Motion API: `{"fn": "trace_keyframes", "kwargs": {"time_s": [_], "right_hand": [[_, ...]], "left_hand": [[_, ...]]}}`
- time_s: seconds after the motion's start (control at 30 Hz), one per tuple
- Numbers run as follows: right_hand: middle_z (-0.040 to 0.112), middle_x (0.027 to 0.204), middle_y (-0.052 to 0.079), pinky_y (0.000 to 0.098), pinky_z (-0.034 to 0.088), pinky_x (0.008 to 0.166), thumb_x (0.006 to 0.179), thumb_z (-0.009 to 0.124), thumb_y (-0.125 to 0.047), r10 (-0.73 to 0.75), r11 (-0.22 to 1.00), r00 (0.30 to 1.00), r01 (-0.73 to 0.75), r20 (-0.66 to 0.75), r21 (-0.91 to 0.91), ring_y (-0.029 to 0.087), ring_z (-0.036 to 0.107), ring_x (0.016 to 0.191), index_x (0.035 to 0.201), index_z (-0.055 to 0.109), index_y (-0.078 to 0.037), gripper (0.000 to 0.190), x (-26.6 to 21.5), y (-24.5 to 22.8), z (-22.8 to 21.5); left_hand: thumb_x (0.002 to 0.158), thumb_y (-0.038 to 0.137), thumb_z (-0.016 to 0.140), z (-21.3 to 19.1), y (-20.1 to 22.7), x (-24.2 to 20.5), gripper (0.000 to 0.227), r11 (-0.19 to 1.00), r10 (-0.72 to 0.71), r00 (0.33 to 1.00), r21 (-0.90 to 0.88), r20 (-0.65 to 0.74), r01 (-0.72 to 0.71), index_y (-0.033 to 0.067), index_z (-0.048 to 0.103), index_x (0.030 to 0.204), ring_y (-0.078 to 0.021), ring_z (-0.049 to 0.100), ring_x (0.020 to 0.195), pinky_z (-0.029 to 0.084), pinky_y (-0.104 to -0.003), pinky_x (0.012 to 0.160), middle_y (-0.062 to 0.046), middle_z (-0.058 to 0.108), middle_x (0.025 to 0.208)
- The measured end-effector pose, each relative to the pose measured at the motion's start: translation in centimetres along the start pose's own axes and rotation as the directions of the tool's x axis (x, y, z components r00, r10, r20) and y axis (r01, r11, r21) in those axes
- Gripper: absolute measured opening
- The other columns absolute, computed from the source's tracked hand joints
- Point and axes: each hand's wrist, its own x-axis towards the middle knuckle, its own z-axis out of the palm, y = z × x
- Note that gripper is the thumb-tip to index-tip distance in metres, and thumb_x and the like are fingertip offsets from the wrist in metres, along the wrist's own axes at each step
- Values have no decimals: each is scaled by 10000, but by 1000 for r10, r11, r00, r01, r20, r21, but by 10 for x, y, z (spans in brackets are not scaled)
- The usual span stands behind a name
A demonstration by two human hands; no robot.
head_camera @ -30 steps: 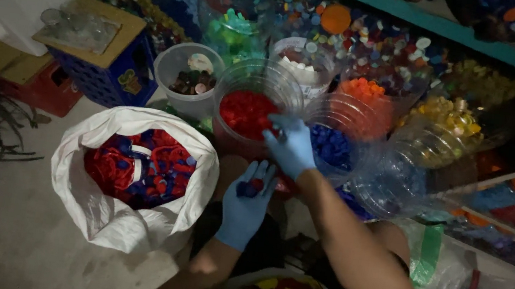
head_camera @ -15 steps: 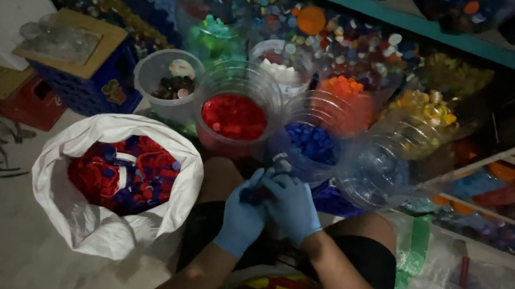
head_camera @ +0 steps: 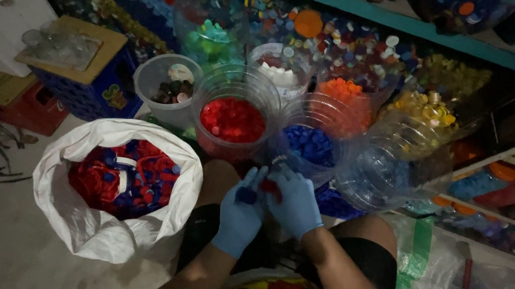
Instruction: The person sits on the floor and sorts red and blue plastic bottle caps from a white sack into clear plastic containers. They pick up caps, separate them by color, and place them into the corresponding containers.
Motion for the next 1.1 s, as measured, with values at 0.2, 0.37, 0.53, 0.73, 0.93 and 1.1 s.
{"fn": "trace_keyframes", "kwargs": {"time_s": [0.2, 0.37, 0.53, 0.73, 0.93, 1.1], "right_hand": [[692, 1042, 49, 484, 526, 738, 815, 744, -305, 5, 1000, 997, -8, -76, -27, 345, 671, 924, 1219, 670, -190, 426, 39, 26, 22], [734, 923, 108, 458, 527, 673, 796, 794, -288, -213, 976, 899, 175, -383, -131, 355, 675, 861, 1039, 736, -161, 281, 98, 38, 50], [776, 1008, 82, 435, 553, 887, 844, 711, -422, 81, 996, 987, -73, -141, 60, 316, 719, 1012, 1176, 732, -182, 411, 141, 49, 71], [755, 1113, 31, 426, 513, 935, 847, 674, -544, 184, 983, 982, -184, -37, -2, 279, 680, 1121, 1278, 699, -269, 512, 154, 70, 99], [757, 1096, 6, 406, 486, 921, 885, 696, -475, 163, 986, 984, -160, -67, 55, 248, 677, 1119, 1269, 701, -267, 438, 130, 44, 63], [733, 986, 90, 473, 536, 852, 747, 805, -288, -315, 897, 941, 337, -124, 285, 358, 676, 1017, 1146, 726, -182, 420, 81, 12, 14]], "left_hand": [[1086, 168, 463, -10, 2, 10, 504, 870, -85, 992, -491, -88, 31, 100, 419, 1584, -292, 531, 1325, 413, -476, 1170, -175, 495, 1569], [1076, 230, 465, -22, -5, 16, 543, 892, 18, 1000, -452, -25, -27, 81, 378, 1591, -363, 415, 1454, 249, -548, 1263, -198, 390, 1635], [1058, 254, 492, -29, -5, 18, 510, 898, 69, 997, -433, -41, -80, 77, 462, 1535, -382, 394, 1481, 215, -565, 1285, -201, 416, 1616], [1044, 267, 519, -33, -2, 18, 520, 904, 94, 995, -414, -39, -101, 74, 473, 1525, -389, 384, 1489, 230, -567, 1279, -189, 418, 1619], [1033, 256, 528, -29, -1, 20, 531, 902, 73, 997, -426, -23, -76, 74, 472, 1528, -376, 373, 1500, 213, -577, 1281, -188, 421, 1617], [1043, 70, 373, -51, -13, 33, 231, 847, 229, 912, -532, 341, -14, 33, 596, 1096, -174, 506, 853, 430, -325, 841, -59, 584, 979]]}}
